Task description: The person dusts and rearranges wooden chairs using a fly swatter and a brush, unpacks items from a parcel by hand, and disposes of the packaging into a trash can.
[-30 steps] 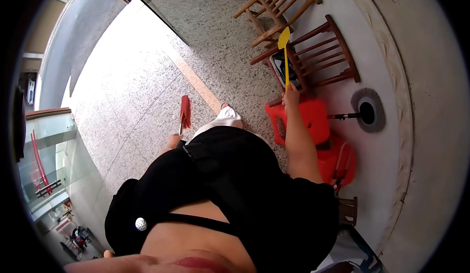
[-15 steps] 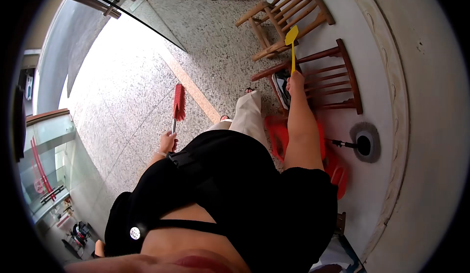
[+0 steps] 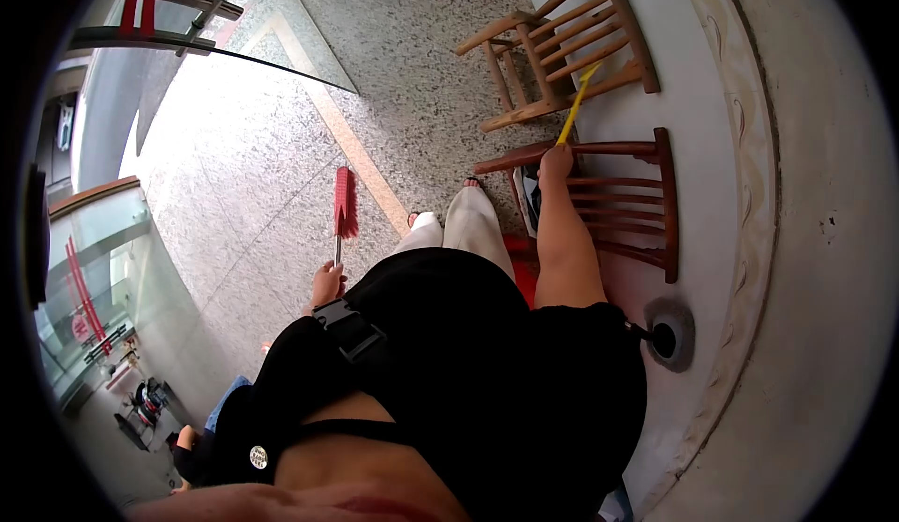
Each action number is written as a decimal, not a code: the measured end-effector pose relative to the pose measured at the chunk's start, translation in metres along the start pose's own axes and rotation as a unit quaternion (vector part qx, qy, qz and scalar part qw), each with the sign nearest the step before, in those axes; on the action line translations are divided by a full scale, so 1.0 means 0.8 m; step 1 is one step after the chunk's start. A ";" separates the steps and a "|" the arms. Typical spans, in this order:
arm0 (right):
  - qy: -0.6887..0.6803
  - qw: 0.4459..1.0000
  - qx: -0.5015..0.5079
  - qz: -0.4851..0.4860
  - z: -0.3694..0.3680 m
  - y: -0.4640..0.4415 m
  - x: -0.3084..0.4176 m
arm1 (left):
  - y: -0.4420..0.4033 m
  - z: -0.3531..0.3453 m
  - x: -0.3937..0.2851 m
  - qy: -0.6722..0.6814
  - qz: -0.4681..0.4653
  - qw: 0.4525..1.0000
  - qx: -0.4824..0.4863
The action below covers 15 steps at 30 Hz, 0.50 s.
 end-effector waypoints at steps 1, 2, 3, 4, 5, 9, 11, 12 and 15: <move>0.004 0.994 0.058 -0.094 0.000 0.007 -0.009 | 0.001 -0.009 -0.011 0.008 -0.012 1.000 0.006; -0.010 0.991 0.088 -0.096 0.002 0.009 -0.021 | -0.001 -0.017 -0.023 0.015 -0.024 1.000 0.011; -0.023 0.988 0.118 -0.098 0.004 0.013 -0.036 | -0.003 -0.024 -0.034 0.010 -0.038 0.999 0.029; -0.030 0.986 0.130 -0.104 0.005 0.023 -0.052 | -0.004 -0.030 -0.044 -0.002 -0.047 0.998 0.029; -0.036 0.983 0.142 -0.111 0.003 0.040 -0.068 | -0.004 -0.036 -0.054 -0.013 -0.056 0.998 0.029; 0.134 0.970 0.164 -0.118 -0.008 0.082 -0.104 | -0.014 -0.050 -0.060 -0.057 -0.075 0.995 0.033; 0.205 0.967 0.138 -0.069 -0.021 0.062 -0.098 | -0.015 -0.055 -0.053 -0.073 -0.068 0.995 0.031; 0.224 0.966 0.117 -0.045 -0.034 0.051 -0.083 | -0.015 -0.055 -0.044 -0.073 -0.060 0.995 0.030; 0.237 0.967 0.087 -0.037 -0.076 -0.007 -0.061 | -0.016 -0.053 -0.014 -0.083 -0.039 0.995 0.024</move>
Point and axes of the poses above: each hand's wrist, its own y-axis away from the middle knuckle, its own z-axis out of the back of the hand, x = y × z, the point moved 3 cm from there along -y, towards the middle knuckle, and after that the axes turned 4 degrees about y, right-handed, at the moved point
